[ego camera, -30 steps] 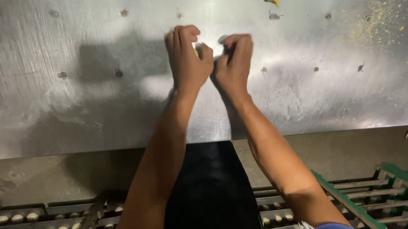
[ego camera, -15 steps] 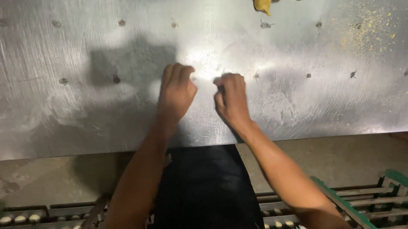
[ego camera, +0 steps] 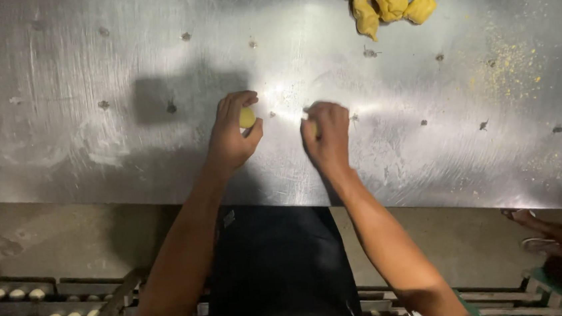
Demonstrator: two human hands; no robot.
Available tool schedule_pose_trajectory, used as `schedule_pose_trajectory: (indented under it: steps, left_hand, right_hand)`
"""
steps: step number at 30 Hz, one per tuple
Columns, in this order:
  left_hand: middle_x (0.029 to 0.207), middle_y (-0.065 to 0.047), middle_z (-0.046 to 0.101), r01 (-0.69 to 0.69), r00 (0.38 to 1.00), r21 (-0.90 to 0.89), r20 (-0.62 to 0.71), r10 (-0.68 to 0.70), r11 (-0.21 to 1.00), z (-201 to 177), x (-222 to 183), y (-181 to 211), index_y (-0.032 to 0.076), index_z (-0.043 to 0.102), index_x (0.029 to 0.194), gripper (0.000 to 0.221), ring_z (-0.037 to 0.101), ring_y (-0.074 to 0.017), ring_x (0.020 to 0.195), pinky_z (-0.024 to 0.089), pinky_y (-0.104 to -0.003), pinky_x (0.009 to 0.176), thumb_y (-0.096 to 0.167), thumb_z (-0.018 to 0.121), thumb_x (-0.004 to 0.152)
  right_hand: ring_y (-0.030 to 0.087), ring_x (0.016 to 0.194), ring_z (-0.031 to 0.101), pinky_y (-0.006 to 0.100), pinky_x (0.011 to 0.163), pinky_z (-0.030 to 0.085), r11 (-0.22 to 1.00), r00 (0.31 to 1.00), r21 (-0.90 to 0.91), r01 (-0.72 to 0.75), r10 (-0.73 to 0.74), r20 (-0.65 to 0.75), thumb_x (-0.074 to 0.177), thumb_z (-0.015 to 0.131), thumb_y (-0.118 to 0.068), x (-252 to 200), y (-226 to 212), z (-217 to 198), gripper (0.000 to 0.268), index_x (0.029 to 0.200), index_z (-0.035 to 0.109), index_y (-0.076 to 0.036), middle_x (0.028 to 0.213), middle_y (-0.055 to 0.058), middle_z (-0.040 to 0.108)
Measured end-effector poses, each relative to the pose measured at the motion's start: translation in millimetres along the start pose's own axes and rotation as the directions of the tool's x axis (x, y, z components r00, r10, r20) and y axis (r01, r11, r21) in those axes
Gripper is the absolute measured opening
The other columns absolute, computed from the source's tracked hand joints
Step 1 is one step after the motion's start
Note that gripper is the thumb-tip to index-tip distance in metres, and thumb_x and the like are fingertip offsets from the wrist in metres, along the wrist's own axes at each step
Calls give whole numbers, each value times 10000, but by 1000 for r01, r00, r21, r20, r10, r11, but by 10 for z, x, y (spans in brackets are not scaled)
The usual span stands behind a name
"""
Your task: Manually shaping small portions of dough into uniform balls on a metal workbench.
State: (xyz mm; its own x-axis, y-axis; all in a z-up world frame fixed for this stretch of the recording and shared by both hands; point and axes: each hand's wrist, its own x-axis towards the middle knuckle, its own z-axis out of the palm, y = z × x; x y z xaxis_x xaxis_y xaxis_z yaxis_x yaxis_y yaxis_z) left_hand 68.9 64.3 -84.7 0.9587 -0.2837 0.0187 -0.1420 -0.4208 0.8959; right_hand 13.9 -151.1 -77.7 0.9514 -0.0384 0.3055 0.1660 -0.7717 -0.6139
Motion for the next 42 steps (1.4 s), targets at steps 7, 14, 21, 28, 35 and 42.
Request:
schedule_pose_trajectory:
  steps: [7,14,21,28,35,42]
  left_hand:
    - [1296,-218,532,-97,992,307,-44,116,947,-12,-85,235,0,528,1349,697,489,-402,1166,430,-481,992,192,880,778]
    - [1289,-156,590,-191,982,262,50,184,946,416,-119,797,1,544,1389,597,535,-322,1224,466,-443,1078,141,815,876]
    - [1212,-213,582,-255,966,351,136,220,901,568,67,928,-31,554,1329,704,530,-379,1130,449,-480,976,266,837,757]
    - [1137,-144,602,-451,892,408,248,379,794,731,83,378,29,639,1196,423,552,-336,1117,463,-434,992,268,782,877]
    - [1062,-116,649,-189,978,175,-54,201,966,-974,272,-295,65,672,1100,294,627,-317,1017,507,-429,906,237,779,888]
    - [1156,-160,563,48,899,711,-337,281,701,-3878,853,-1442,37,635,1170,447,562,-372,1046,513,-493,848,249,860,847]
  right_hand:
    - [314,1141,533,388,927,502,954,984,240,-180,172,52,800,912,-170,147,-127,-297,532,1198,590,-28,1210,156,529]
    - [264,1214,545,392,1078,486,891,932,315,-328,360,-45,951,688,-47,-629,248,-633,481,1376,470,12,1371,173,433]
    - [286,1136,587,391,1014,512,942,938,173,-287,313,-147,1024,576,-27,-685,238,-532,286,1306,544,11,1327,197,532]
    - [321,1135,566,396,980,511,971,955,112,-213,231,-184,1008,532,13,-695,199,-477,218,1217,589,37,1258,207,544]
    - [323,1204,527,394,983,506,937,926,-61,-343,327,-190,970,460,67,-712,129,-305,283,1227,577,46,1325,214,495]
    - [476,1411,409,539,1205,361,832,908,-378,-406,320,-271,1049,501,-23,-884,-406,624,375,1383,445,135,1529,335,365]
